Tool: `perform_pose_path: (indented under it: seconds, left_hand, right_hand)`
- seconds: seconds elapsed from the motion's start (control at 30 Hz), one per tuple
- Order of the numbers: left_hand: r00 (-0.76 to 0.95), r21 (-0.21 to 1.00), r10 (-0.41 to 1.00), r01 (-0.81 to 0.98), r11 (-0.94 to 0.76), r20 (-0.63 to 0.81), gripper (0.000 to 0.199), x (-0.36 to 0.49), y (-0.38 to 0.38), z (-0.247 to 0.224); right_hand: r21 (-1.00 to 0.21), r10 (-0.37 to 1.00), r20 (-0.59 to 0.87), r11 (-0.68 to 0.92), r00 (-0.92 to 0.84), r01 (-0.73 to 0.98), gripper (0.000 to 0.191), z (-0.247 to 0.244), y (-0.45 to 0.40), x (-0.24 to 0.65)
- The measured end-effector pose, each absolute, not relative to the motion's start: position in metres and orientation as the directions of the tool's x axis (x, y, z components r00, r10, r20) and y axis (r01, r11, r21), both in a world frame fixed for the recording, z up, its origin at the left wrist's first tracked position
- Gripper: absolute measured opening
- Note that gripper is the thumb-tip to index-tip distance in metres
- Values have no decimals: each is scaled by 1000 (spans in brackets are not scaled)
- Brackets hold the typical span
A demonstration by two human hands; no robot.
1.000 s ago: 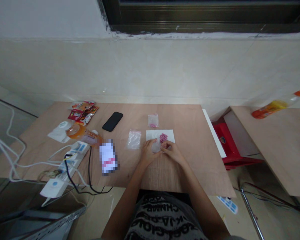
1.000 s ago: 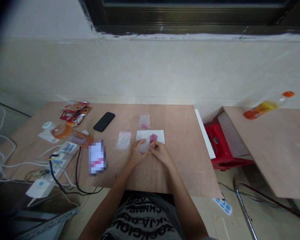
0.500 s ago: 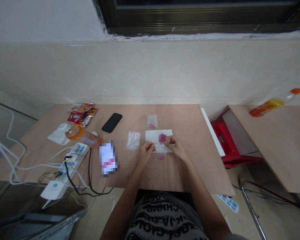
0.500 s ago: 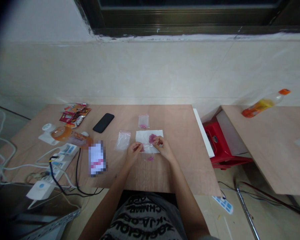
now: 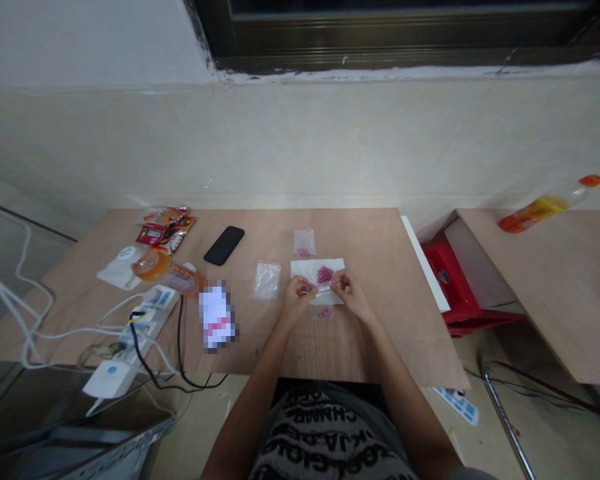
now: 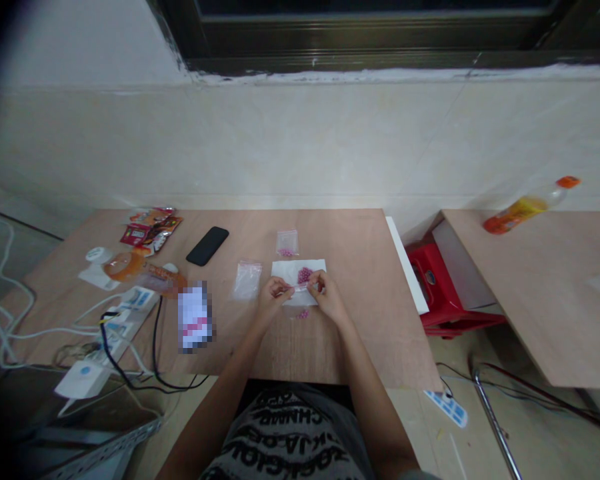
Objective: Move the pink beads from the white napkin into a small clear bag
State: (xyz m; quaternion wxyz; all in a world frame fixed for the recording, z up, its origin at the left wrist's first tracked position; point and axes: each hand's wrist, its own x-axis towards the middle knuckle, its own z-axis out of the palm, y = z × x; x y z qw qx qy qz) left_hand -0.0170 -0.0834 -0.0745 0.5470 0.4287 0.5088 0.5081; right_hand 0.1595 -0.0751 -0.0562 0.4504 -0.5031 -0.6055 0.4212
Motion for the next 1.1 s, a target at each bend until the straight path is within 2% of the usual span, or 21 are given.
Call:
perform_pose_path:
  seconds: [0.13,0.3,0.47,0.8,0.93,1.1]
  left_hand:
    - [-36,977,989,-167,136,-144,48,-14,-81,-75]
    - [-56,981,989,-148,126,-136,48,-13,-80,-79]
    - [39,986,991,-108,130,-126,45,-10,-80,-78]
    - [30,983,992,-134,127,-124,49,2,-76,-67]
    - [25,977,986,-132,165,-163,54,5,-72,-64]
    - [18,979,990,-152,139,-138,54,2,-71,-69]
  right_hand:
    - [-967,986,138,154,-88,204,23,-60,-77,160]
    - [-976,989,85,107,-122,188,34,-67,-78,161]
    - [-975,984,118,140,-133,171,28,-64,-77,159]
    - [-964,978,159,184,-135,190,24,-58,-78,155]
    - [-961,973,207,222,-101,163,22,-64,-77,155]
    - [-965,973,226,229,-36,129,24,-70,-74,157]
